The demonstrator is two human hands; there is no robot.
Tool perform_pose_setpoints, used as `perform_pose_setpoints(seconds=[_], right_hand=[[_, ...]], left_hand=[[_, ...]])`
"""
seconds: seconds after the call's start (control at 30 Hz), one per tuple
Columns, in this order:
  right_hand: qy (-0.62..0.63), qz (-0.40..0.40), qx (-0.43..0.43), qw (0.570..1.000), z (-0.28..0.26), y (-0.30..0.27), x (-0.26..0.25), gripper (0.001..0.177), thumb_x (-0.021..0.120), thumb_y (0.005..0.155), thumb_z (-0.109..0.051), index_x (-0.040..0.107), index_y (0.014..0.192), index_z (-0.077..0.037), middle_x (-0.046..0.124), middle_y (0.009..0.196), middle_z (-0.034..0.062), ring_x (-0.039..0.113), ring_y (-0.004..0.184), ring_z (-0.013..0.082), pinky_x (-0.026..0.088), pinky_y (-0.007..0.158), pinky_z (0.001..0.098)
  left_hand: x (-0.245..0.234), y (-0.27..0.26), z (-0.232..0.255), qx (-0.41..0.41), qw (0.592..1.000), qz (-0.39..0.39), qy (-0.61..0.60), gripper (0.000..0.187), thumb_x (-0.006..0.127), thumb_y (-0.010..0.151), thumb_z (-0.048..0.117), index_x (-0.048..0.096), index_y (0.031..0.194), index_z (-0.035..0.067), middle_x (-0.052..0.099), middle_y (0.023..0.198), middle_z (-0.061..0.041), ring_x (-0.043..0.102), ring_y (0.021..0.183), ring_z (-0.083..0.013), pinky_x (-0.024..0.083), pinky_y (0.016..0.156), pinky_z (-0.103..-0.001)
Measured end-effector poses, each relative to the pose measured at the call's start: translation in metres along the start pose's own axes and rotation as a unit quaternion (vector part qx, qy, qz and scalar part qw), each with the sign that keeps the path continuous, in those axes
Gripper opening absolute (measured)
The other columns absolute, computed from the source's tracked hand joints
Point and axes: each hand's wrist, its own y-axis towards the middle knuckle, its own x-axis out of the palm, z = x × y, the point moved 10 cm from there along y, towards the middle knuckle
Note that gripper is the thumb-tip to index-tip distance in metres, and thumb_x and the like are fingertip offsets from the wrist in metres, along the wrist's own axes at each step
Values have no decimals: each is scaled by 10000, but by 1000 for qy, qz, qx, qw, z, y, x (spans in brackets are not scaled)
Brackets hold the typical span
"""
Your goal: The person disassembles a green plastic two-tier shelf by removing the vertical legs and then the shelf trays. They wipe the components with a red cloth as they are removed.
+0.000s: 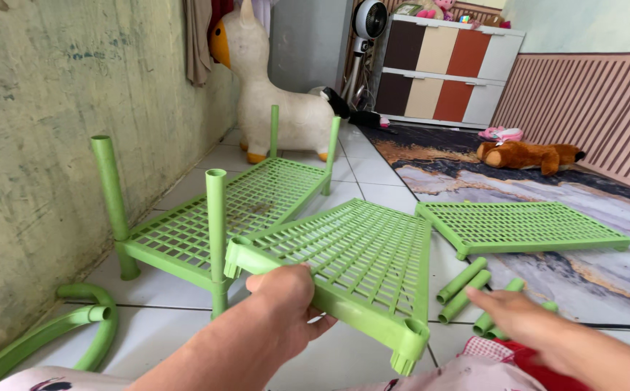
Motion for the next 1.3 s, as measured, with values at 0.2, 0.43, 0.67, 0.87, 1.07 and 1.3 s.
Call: perform_pose_setpoints(seconds=[0.2, 0.43, 0.67, 0.87, 1.07, 1.3], right_hand=[[-149, 123, 29, 981, 102, 77, -74, 489, 658, 874, -411, 703, 1245, -97, 692, 1208, 148, 655, 1114, 296, 546, 1008, 464], [-98, 136, 27, 985, 133, 102, -73, 369, 781, 806, -181, 746, 1161, -87, 729, 994, 165, 729, 859, 298, 598, 813, 458], [126, 112, -92, 981, -54, 73, -196, 320, 767, 783, -33, 735, 1100, -5, 739, 880, 211, 716, 699, 334, 598, 640, 506], [125, 5, -256, 958, -240, -76, -186, 359, 728, 817, -42, 703, 1172, 9, 787, 1066, 149, 738, 899, 261, 588, 812, 448], [211, -124, -265, 933, -291, -127, -76, 304, 682, 754, -102, 690, 1053, -49, 787, 968, 79, 732, 845, 196, 591, 825, 377], [-89, -61, -355, 928, -287, -157, 63, 858, 551, 906, -622, 161, 1610, -326, 415, 1588, 24, 434, 1433, 209, 350, 1169, 395]], left_hand=[[-6, -18, 11, 7, 998, -16, 57, 255, 400, 1089, 232, 289, 1289, 120, 695, 1152, -110, 719, 978, -233, 610, 930, -420], [-30, -7, 14, -2, 998, 3, 68, 230, 429, 1086, 265, 444, 1259, 115, 693, 1149, -90, 707, 984, -238, 601, 929, -425], [-43, 4, 32, 27, 995, 14, 93, 230, 457, 1051, 198, 552, 1238, 105, 678, 1110, -82, 663, 936, -224, 578, 869, -436], [-43, 2, 43, 44, 992, 20, 113, 263, 456, 1051, 260, 575, 1217, 94, 663, 1078, -90, 643, 889, -228, 573, 827, -424], [-39, -1, 52, 60, 991, 9, 122, 289, 420, 1051, 295, 612, 1114, 88, 652, 982, -74, 622, 815, -219, 550, 778, -423], [-42, -9, 56, 76, 992, -4, 105, 209, 408, 1054, 300, 545, 1147, 173, 648, 1013, -43, 642, 844, -219, 545, 811, -447]])
